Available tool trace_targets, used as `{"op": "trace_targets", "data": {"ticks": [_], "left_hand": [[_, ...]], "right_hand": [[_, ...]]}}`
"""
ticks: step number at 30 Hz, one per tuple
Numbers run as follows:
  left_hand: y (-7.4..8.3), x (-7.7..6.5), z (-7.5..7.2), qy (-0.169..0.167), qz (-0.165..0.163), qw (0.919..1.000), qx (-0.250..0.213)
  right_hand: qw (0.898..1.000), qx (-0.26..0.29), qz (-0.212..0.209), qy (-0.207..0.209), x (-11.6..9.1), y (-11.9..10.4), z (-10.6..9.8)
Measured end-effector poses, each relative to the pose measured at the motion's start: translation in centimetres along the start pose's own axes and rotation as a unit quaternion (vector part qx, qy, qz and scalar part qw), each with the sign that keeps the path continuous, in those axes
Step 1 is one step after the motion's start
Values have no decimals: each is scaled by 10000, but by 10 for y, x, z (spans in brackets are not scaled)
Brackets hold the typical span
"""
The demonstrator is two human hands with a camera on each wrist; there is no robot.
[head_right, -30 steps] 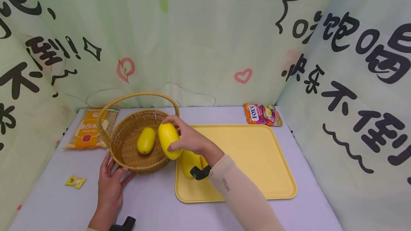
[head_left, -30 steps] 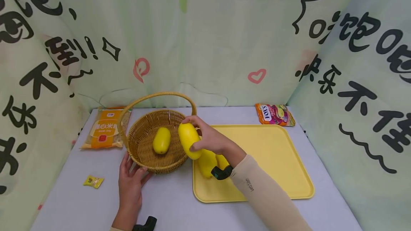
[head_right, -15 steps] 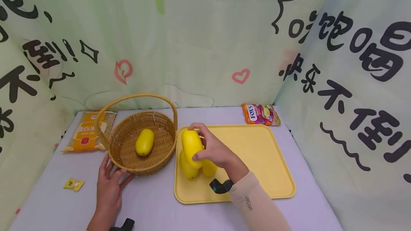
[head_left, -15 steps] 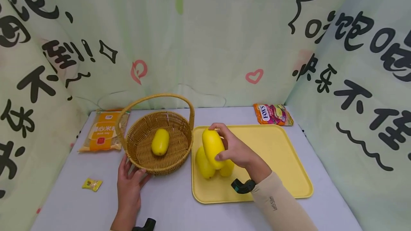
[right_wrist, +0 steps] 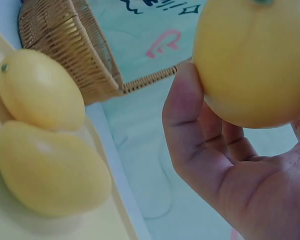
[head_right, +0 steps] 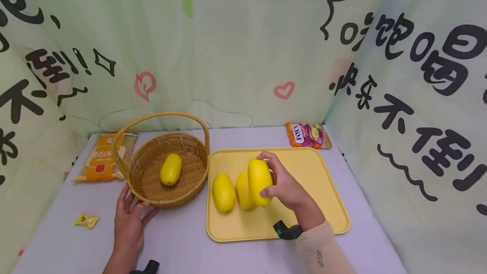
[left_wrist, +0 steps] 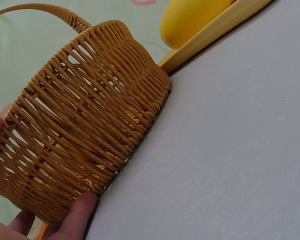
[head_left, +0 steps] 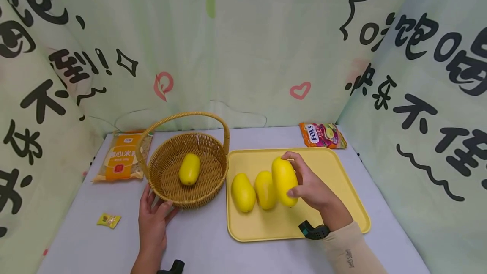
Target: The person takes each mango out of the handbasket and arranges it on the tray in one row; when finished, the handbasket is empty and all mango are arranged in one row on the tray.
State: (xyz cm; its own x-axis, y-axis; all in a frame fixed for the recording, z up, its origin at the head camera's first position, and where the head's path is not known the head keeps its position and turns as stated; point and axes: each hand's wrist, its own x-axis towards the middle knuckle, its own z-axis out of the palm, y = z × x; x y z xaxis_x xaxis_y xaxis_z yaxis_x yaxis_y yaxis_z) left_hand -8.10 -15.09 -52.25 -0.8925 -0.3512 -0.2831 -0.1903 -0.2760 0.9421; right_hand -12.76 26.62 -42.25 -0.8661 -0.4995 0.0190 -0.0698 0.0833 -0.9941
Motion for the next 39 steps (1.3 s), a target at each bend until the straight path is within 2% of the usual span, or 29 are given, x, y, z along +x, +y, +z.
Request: {"op": "trace_targets", "data": {"ticks": [12, 20, 24, 28, 31, 33, 37, 39], "left_hand": [[-1, -4, -1, 37, -138, 9999, 46], [-2, -3, -2, 15, -98, 10000, 3], [-2, -3, -2, 46, -120, 9999, 27], [-2, -2, -2, 33, -97, 9999, 13], [-1, -1, -1, -1, -60, 10000, 6], [0, 0, -1, -9, -44, 10000, -3], [0, 0, 0, 20, -40, 10000, 5], [0, 0, 1, 35, -45, 10000, 2]], "right_hand": [[9970, -469, 232, 567, -44, 7, -20], [9928, -797, 473, 764, -42, 11, -20], [9863, -1210, 751, 836, -35, 14, -20], [9714, -1857, 1046, 1050, -24, 19, -19], [9556, -2391, 1206, 1232, -16, 23, -19], [9393, -2881, 1315, 1319, -10, 26, -19], [8975, -3851, 1621, 1412, 1, 34, -19], [8859, -4064, 1774, 1365, 5, 37, -18]]}}
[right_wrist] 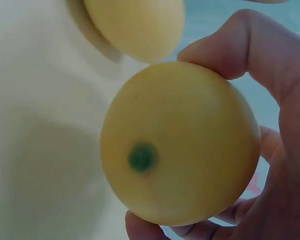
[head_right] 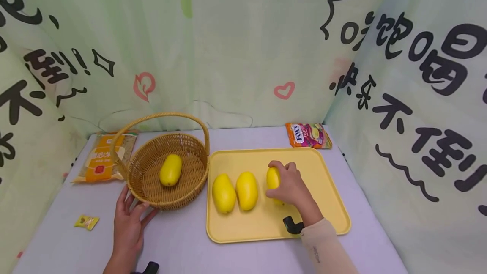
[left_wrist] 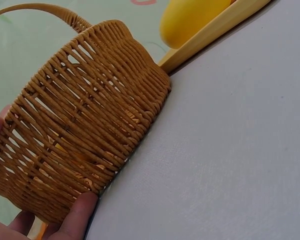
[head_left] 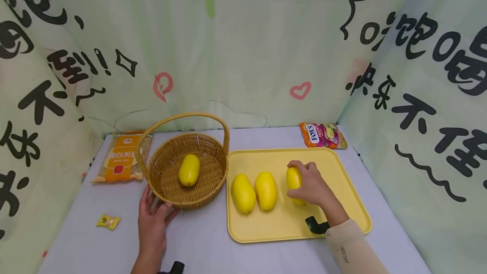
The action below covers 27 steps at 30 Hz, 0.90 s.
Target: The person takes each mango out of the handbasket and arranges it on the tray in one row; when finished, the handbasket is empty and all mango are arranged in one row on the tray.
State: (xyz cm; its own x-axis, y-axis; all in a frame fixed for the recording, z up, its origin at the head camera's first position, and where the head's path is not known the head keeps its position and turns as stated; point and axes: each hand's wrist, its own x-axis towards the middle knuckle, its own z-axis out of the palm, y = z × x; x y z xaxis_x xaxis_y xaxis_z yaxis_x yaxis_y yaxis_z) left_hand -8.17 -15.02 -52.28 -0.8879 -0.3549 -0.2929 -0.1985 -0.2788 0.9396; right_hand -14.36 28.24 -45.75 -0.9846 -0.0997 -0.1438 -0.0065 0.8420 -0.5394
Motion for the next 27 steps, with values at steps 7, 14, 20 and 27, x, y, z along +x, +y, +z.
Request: {"op": "trace_targets", "data": {"ticks": [7, 14, 20, 27], "left_hand": [[-1, 1, 0, 5, -14, 10000, -20], [-2, 1, -1, -13, 19, 10000, -17], [-2, 2, -1, -45, 2, 10000, -47], [-2, 1, -3, -84, 44, 10000, -30]], "right_hand": [[9990, -366, 117, -219, 14, 4, 13], [9977, -371, 254, -500, 15, 3, 20], [9966, -348, 326, -670, 13, 3, 19], [9959, -222, 169, -864, 10, 7, 17]]}}
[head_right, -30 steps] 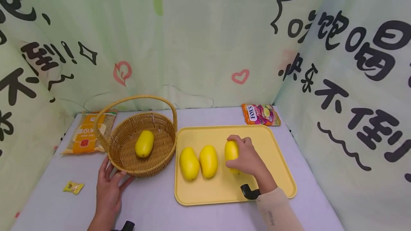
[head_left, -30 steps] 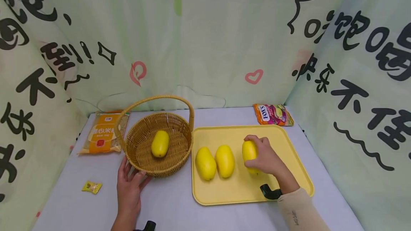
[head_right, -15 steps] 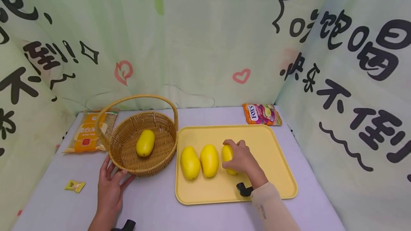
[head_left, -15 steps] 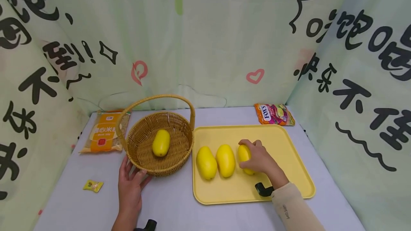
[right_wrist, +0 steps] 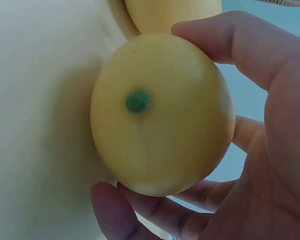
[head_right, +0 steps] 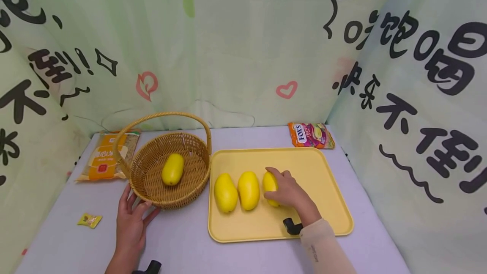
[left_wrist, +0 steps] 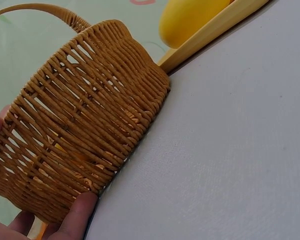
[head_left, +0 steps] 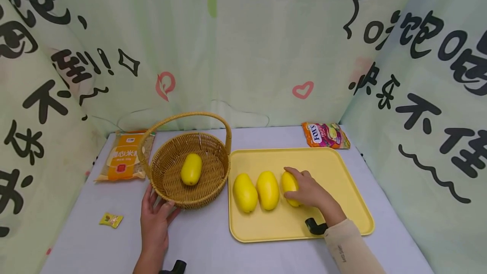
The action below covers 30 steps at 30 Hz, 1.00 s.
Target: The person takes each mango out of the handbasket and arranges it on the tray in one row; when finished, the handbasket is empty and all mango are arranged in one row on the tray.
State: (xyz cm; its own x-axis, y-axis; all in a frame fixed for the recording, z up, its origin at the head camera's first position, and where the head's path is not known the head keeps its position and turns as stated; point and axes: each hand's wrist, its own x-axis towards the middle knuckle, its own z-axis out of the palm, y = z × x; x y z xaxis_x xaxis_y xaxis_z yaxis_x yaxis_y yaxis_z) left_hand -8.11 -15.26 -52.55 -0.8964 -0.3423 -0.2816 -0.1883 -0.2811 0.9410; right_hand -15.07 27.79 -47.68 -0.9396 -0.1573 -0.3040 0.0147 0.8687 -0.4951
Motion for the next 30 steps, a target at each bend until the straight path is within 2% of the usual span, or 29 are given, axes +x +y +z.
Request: {"op": "trace_targets", "data": {"ticks": [10, 25, 30], "left_hand": [[-1, 0, -1, 1, -11, 10000, 48], [1, 0, -1, 12, -60, 10000, 22], [1, 0, -1, -17, -56, 10000, -16]], "right_hand": [[9997, 47, -218, 93, -8, 0, -2], [9998, 160, -66, 113, -23, 1, -2], [9994, 198, -75, 291, -33, 2, -5]]}}
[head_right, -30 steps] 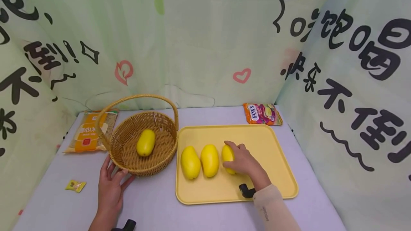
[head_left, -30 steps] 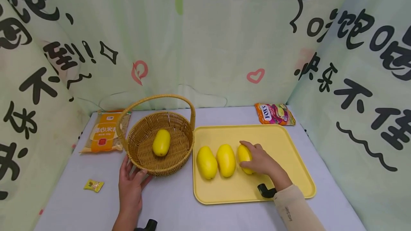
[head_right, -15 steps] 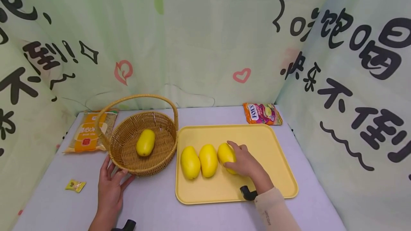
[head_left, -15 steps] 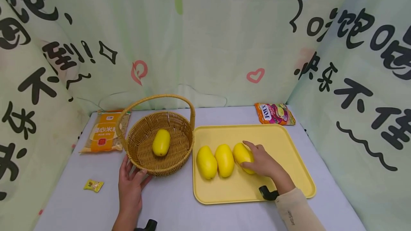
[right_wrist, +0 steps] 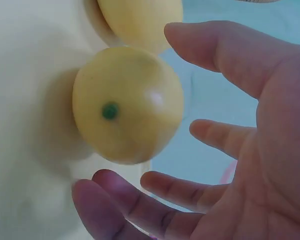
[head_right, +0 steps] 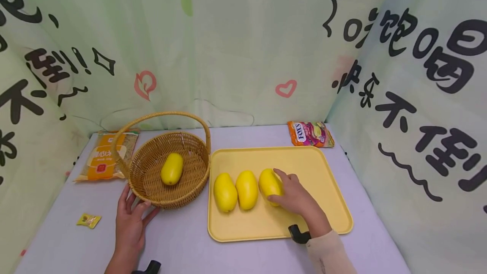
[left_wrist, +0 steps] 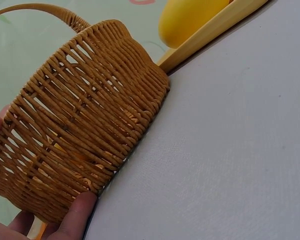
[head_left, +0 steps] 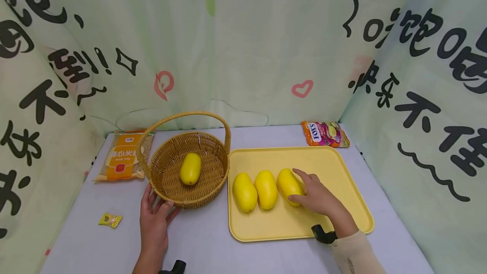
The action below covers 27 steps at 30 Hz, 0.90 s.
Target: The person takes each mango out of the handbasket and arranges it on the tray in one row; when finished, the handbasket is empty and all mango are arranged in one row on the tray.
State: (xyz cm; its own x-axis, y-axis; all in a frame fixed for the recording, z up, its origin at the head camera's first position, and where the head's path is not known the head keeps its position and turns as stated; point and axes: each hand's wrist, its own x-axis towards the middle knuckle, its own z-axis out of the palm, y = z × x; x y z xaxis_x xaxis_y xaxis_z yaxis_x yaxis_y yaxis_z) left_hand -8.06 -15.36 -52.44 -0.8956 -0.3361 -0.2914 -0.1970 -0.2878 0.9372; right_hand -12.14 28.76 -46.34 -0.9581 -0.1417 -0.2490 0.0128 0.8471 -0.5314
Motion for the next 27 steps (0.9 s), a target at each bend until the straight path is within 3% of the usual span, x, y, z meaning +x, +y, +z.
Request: {"op": "trace_targets", "data": {"ticks": [9, 17, 21, 27], "left_hand": [[0, 0, 0, -9, 13, 10000, 9], [-2, 0, 2, 15, -75, 10000, 16], [-1, -1, 3, 29, -16, 10000, 56], [-1, -1, 2, 56, 22, 10000, 53]], "right_hand": [[9953, 436, -94, 865, -24, 11, -4], [9773, 1333, 49, 1643, -30, 7, -4], [9706, 1738, -217, 1649, -24, -9, 1], [9693, 1855, -936, 1312, -6, -39, 7]]}}
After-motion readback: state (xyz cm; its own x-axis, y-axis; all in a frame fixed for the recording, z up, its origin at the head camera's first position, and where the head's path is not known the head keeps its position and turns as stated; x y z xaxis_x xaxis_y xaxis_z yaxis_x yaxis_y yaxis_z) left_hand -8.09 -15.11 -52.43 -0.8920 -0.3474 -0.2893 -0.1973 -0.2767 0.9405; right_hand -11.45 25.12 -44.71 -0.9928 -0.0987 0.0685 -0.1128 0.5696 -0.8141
